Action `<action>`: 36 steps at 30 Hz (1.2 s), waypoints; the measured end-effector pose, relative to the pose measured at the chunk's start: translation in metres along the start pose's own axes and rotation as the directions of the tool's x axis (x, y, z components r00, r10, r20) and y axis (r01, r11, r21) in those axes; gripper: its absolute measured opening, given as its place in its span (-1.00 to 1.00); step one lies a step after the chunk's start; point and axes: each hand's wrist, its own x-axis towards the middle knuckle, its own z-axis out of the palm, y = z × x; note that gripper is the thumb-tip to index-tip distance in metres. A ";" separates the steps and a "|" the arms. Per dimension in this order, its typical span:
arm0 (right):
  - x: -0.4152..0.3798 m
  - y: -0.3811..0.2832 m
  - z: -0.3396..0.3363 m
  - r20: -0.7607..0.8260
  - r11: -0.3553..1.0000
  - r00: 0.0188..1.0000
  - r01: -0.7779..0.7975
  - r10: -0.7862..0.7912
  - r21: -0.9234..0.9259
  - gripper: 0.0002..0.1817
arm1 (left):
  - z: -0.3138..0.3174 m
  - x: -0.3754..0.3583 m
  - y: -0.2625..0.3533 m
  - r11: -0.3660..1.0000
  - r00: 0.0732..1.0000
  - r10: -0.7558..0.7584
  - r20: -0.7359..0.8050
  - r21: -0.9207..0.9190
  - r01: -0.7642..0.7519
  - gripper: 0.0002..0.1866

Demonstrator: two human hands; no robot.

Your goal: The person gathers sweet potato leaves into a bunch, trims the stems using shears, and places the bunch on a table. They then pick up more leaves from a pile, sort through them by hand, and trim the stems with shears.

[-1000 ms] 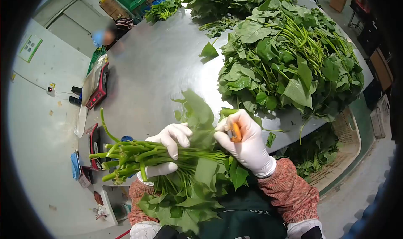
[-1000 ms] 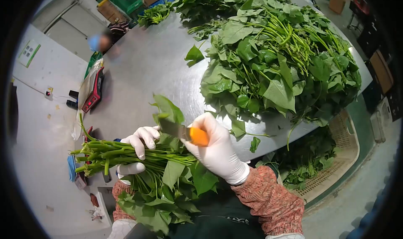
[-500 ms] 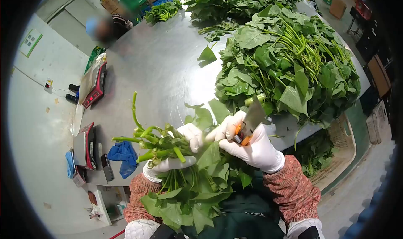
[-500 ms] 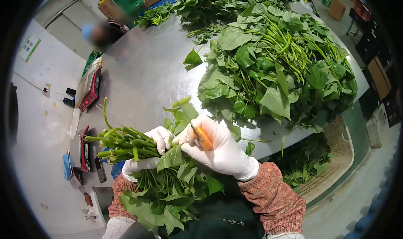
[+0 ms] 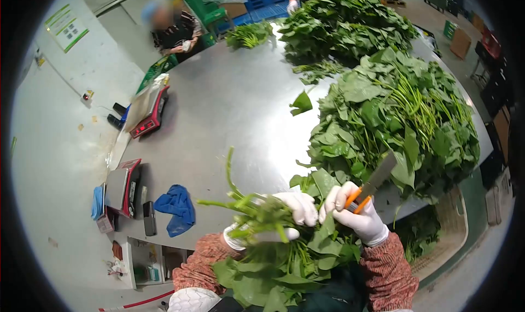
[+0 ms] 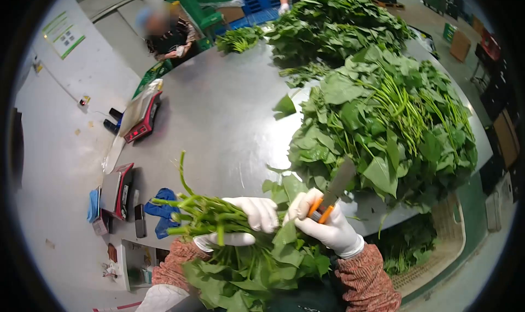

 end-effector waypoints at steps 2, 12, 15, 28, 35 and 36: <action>-0.003 -0.004 0.001 0.001 0.997 0.998 -0.062 0.062 0.037 -0.82 | 0.000 0.002 0.000 0.996 0.998 0.044 0.037 0.075 -0.046 -0.86; -0.023 -0.015 -0.007 -0.051 0.986 0.986 -0.161 0.159 -0.036 -0.77 | 0.014 0.008 0.009 0.991 0.992 -0.123 0.038 -0.042 0.125 -0.84; -0.030 -0.005 -0.017 -0.184 0.979 0.963 -0.204 0.196 -0.024 -0.74 | 0.020 0.013 0.008 0.961 0.971 -0.233 0.051 -0.140 0.238 -0.81; -0.158 -0.053 -0.025 -0.479 0.364 0.794 -0.349 -0.376 -0.864 -0.72 | 0.084 0.088 -0.060 0.443 0.440 -0.891 0.112 0.003 0.896 -0.75; -0.201 -0.041 -0.032 -0.563 0.230 0.670 -0.523 -0.483 -0.820 -0.78 | 0.138 0.116 -0.104 0.365 0.285 -0.910 0.302 0.256 0.895 -0.56; -0.203 -0.040 -0.033 -0.579 0.225 0.650 -0.548 -0.492 -0.806 -0.77 | 0.144 0.120 -0.108 0.369 0.274 -0.905 0.327 0.279 0.887 -0.55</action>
